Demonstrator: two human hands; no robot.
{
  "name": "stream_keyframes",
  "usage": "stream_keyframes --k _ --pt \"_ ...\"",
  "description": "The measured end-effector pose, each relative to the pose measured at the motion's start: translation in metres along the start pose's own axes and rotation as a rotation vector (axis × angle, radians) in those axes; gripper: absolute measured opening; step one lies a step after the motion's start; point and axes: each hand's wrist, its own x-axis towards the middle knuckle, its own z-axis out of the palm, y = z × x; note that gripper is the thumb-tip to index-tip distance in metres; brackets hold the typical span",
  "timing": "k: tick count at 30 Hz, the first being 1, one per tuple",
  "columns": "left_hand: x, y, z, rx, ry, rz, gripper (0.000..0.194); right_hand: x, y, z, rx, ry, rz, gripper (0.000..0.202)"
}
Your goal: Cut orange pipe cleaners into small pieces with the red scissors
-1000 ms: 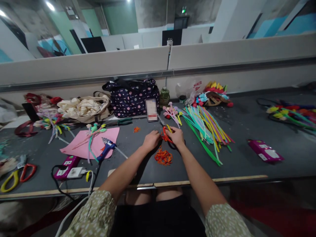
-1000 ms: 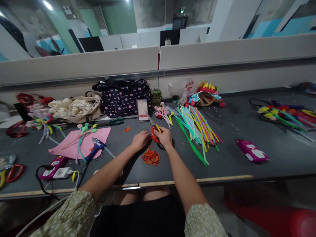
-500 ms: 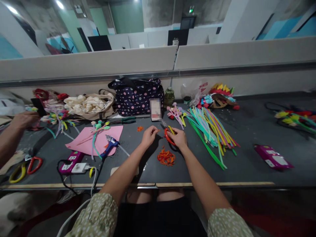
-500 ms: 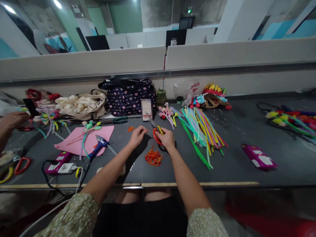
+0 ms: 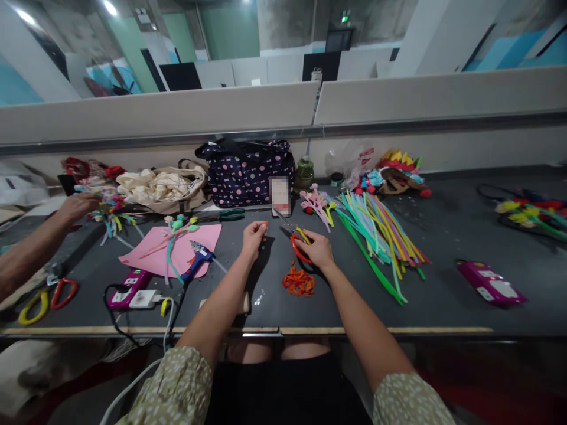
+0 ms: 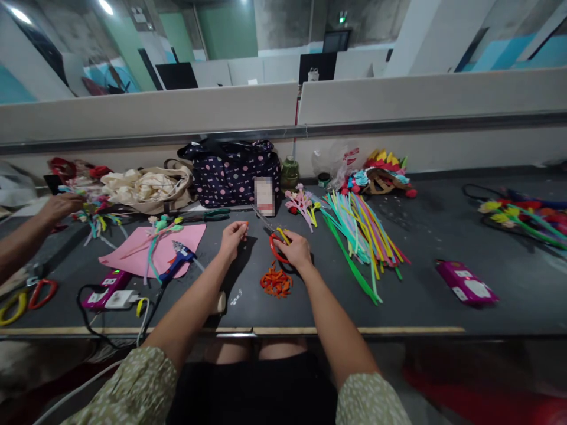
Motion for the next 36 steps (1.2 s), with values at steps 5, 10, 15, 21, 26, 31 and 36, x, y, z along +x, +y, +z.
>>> stream_keyframes --k 5,10,15,21,26,31,36 --pt "0.003 0.004 -0.007 -0.093 0.121 -0.087 0.022 -0.002 0.002 0.005 -0.022 -0.015 -0.089 0.037" --pt "0.004 0.006 -0.008 -0.241 0.118 -0.207 0.02 -0.004 0.005 0.009 -0.06 -0.033 -0.179 0.039" --pt "0.005 0.006 -0.009 -0.324 0.112 -0.272 0.02 -0.005 0.008 0.011 -0.104 -0.022 -0.233 0.042" --pt "0.003 0.007 -0.008 -0.331 0.066 -0.262 0.023 -0.006 0.004 0.01 -0.167 -0.029 -0.289 0.041" --pt "0.004 0.006 -0.009 -0.339 0.045 -0.239 0.024 -0.007 0.003 0.009 -0.198 -0.04 -0.314 0.04" --pt "0.004 0.007 -0.009 -0.329 0.064 -0.248 0.028 -0.007 0.004 0.009 -0.187 -0.037 -0.31 0.041" --pt "0.003 0.01 -0.01 -0.332 0.071 -0.246 0.027 -0.005 0.004 0.007 -0.137 -0.008 -0.271 0.04"
